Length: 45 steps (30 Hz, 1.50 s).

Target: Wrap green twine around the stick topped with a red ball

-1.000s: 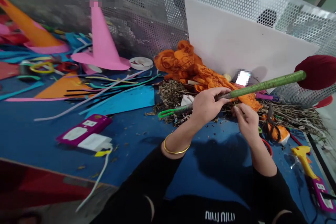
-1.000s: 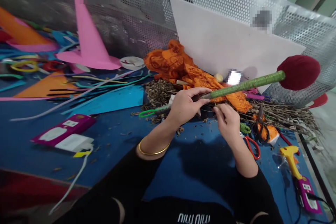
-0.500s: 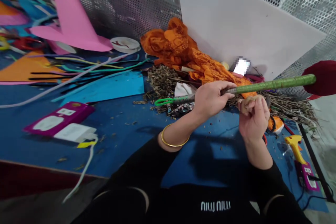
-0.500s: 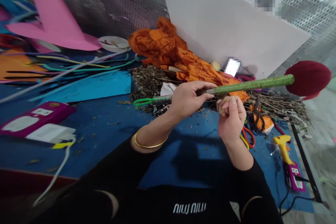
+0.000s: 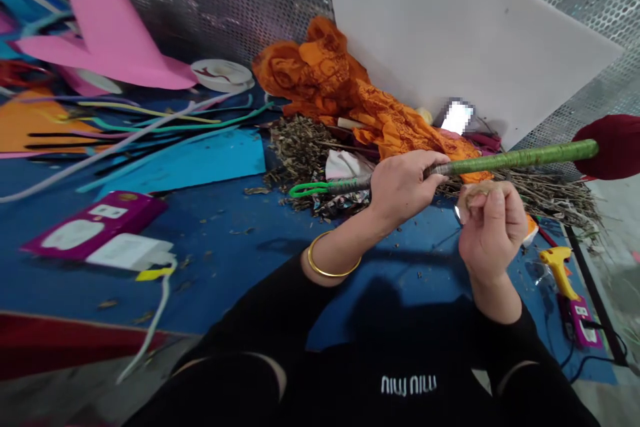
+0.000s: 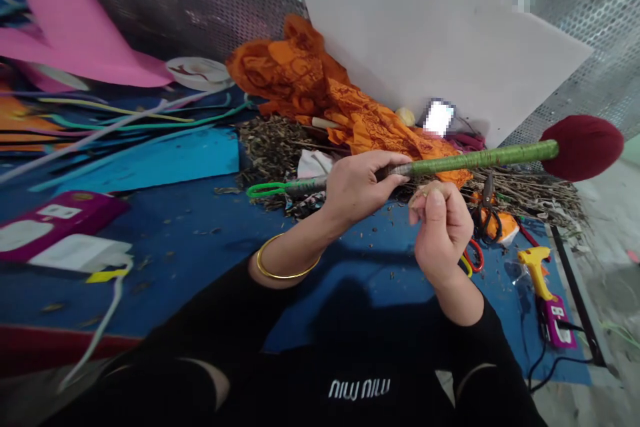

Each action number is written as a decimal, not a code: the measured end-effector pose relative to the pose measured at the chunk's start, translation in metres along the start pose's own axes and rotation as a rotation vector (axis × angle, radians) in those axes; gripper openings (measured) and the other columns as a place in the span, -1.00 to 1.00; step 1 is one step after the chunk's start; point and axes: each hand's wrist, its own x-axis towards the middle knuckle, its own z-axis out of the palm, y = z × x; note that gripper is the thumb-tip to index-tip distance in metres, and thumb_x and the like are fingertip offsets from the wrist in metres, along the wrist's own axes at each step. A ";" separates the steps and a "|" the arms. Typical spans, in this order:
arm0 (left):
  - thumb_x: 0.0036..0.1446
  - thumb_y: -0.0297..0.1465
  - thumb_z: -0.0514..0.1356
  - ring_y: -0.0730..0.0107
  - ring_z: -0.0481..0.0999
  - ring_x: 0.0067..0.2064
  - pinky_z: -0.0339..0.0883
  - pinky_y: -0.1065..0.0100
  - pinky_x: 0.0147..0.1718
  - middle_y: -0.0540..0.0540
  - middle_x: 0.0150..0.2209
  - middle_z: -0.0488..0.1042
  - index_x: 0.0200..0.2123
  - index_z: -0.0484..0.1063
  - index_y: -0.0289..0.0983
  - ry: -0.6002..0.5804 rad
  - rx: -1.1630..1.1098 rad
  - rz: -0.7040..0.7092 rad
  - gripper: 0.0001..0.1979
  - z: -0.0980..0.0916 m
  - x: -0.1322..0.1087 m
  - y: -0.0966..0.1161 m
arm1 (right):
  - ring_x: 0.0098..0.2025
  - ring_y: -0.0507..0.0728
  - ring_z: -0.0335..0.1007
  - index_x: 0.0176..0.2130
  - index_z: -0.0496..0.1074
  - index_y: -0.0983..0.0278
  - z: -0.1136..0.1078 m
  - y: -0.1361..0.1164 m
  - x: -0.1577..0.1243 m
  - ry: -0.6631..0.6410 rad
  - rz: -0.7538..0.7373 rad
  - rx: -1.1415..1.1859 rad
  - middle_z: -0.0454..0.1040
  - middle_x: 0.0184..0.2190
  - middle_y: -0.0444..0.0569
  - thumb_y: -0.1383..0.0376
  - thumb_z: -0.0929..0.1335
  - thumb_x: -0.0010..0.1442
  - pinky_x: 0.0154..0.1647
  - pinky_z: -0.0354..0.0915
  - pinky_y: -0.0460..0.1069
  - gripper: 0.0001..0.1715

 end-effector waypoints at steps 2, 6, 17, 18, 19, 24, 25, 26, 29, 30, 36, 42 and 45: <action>0.21 -0.43 0.31 0.22 0.70 -0.02 0.47 0.30 -0.06 0.01 -0.04 0.74 -0.03 0.70 -0.10 0.000 0.032 0.012 -0.72 -0.001 0.000 0.000 | -0.35 0.12 0.49 -0.37 0.42 0.16 -0.010 -0.003 0.006 -0.072 -0.122 -0.161 0.39 -0.50 -0.12 0.16 0.30 0.47 -0.27 0.49 0.10 -0.66; 0.22 -0.42 0.32 0.21 0.69 -0.06 0.46 0.30 -0.10 -0.01 -0.09 0.75 -0.03 0.70 -0.10 -0.003 0.107 0.037 -0.73 -0.002 0.001 0.000 | -0.11 0.25 0.59 -0.30 0.52 0.13 -0.033 -0.008 0.019 -0.178 -0.233 -0.469 0.60 -0.35 -0.03 0.10 0.31 0.46 0.08 0.52 0.29 -0.67; 0.24 -0.40 0.32 0.17 0.68 -0.02 0.42 0.30 -0.14 -0.02 -0.08 0.74 -0.04 0.69 -0.11 -0.099 0.217 0.097 -0.76 0.003 -0.004 0.002 | -0.24 0.11 0.64 -0.25 0.55 0.17 -0.034 0.011 0.029 -0.193 -0.227 -0.261 0.61 -0.33 -0.10 0.20 0.34 0.47 -0.15 0.58 0.09 -0.76; 0.24 -0.39 0.33 0.17 0.68 -0.04 0.41 0.30 -0.15 -0.02 -0.09 0.74 -0.05 0.68 -0.12 -0.105 0.227 0.098 -0.77 0.003 -0.004 0.003 | -0.23 0.11 0.63 -0.26 0.54 0.17 -0.035 0.014 0.030 -0.202 -0.232 -0.266 0.60 -0.34 -0.09 0.17 0.34 0.47 -0.14 0.58 0.10 -0.73; 0.23 -0.39 0.33 0.16 0.68 -0.05 0.40 0.30 -0.17 -0.02 -0.10 0.74 -0.05 0.68 -0.12 -0.109 0.235 0.097 -0.77 0.002 -0.005 0.004 | -0.23 0.12 0.63 -0.27 0.52 0.17 -0.036 0.017 0.032 -0.209 -0.234 -0.270 0.59 -0.34 -0.09 0.13 0.33 0.47 -0.12 0.58 0.11 -0.71; 0.24 -0.31 0.33 0.14 0.68 -0.09 0.38 0.29 -0.23 -0.02 -0.14 0.73 -0.02 0.66 -0.11 -0.133 0.259 0.121 -0.75 0.000 -0.005 0.004 | -0.17 0.14 0.61 -0.28 0.48 0.15 -0.039 0.028 0.035 -0.263 -0.204 -0.219 0.57 -0.31 -0.08 0.09 0.29 0.49 -0.04 0.57 0.15 -0.67; 0.24 -0.31 0.32 0.13 0.68 -0.10 0.38 0.28 -0.23 -0.03 -0.15 0.73 -0.02 0.66 -0.11 -0.133 0.266 0.129 -0.75 0.000 -0.005 0.003 | -0.16 0.14 0.61 -0.27 0.47 0.15 -0.039 0.029 0.035 -0.270 -0.199 -0.215 0.57 -0.31 -0.08 0.08 0.29 0.49 -0.03 0.57 0.16 -0.67; 0.24 -0.32 0.32 0.12 0.68 -0.10 0.38 0.28 -0.23 -0.03 -0.16 0.73 -0.03 0.66 -0.12 -0.131 0.273 0.134 -0.75 0.001 -0.006 0.003 | -0.15 0.15 0.60 -0.27 0.48 0.15 -0.039 0.030 0.035 -0.272 -0.191 -0.220 0.57 -0.30 -0.08 0.07 0.29 0.49 -0.02 0.56 0.16 -0.66; 0.19 -0.39 0.31 0.12 0.68 -0.11 0.41 0.28 -0.21 -0.04 -0.19 0.72 -0.06 0.67 -0.13 -0.120 0.279 0.134 -0.74 0.003 -0.007 0.002 | -0.10 0.17 0.60 -0.27 0.48 0.14 -0.039 0.033 0.034 -0.256 -0.157 -0.270 0.56 -0.31 -0.07 0.02 0.28 0.48 0.05 0.55 0.19 -0.63; 0.18 -0.40 0.30 0.12 0.68 -0.11 0.42 0.28 -0.20 -0.04 -0.19 0.72 -0.06 0.67 -0.12 -0.113 0.275 0.130 -0.74 0.003 -0.008 0.002 | -0.08 0.17 0.60 -0.27 0.47 0.14 -0.039 0.033 0.034 -0.253 -0.147 -0.286 0.55 -0.31 -0.06 0.01 0.28 0.48 0.08 0.54 0.20 -0.62; 0.20 -0.41 0.25 0.13 0.69 -0.13 0.42 0.28 -0.23 -0.06 -0.21 0.72 -0.09 0.67 -0.14 -0.094 0.293 0.147 -0.75 0.004 -0.010 0.006 | -0.06 0.10 0.59 -0.29 0.40 0.15 -0.037 0.035 0.039 -0.290 -0.091 -0.276 0.57 -0.26 -0.09 0.07 0.25 0.50 0.10 0.50 0.11 -0.65; 0.19 -0.43 0.24 0.20 0.68 -0.16 0.39 0.32 -0.24 -0.01 -0.18 0.72 0.07 0.60 -0.09 -0.077 0.345 0.256 -0.61 0.006 -0.013 0.004 | -0.09 0.09 0.59 -0.29 0.36 0.17 -0.039 0.037 0.043 -0.333 -0.022 -0.353 0.63 -0.17 -0.05 0.01 0.25 0.50 0.01 0.51 0.07 -0.61; 0.22 -0.44 0.20 0.24 0.67 -0.13 0.39 0.34 -0.23 -0.01 -0.11 0.72 0.10 0.59 -0.08 -0.081 0.350 0.326 -0.60 0.007 -0.013 0.000 | -0.09 0.10 0.60 -0.28 0.36 0.17 -0.039 0.038 0.042 -0.350 -0.004 -0.362 0.65 -0.13 -0.03 -0.01 0.23 0.50 0.01 0.51 0.09 -0.59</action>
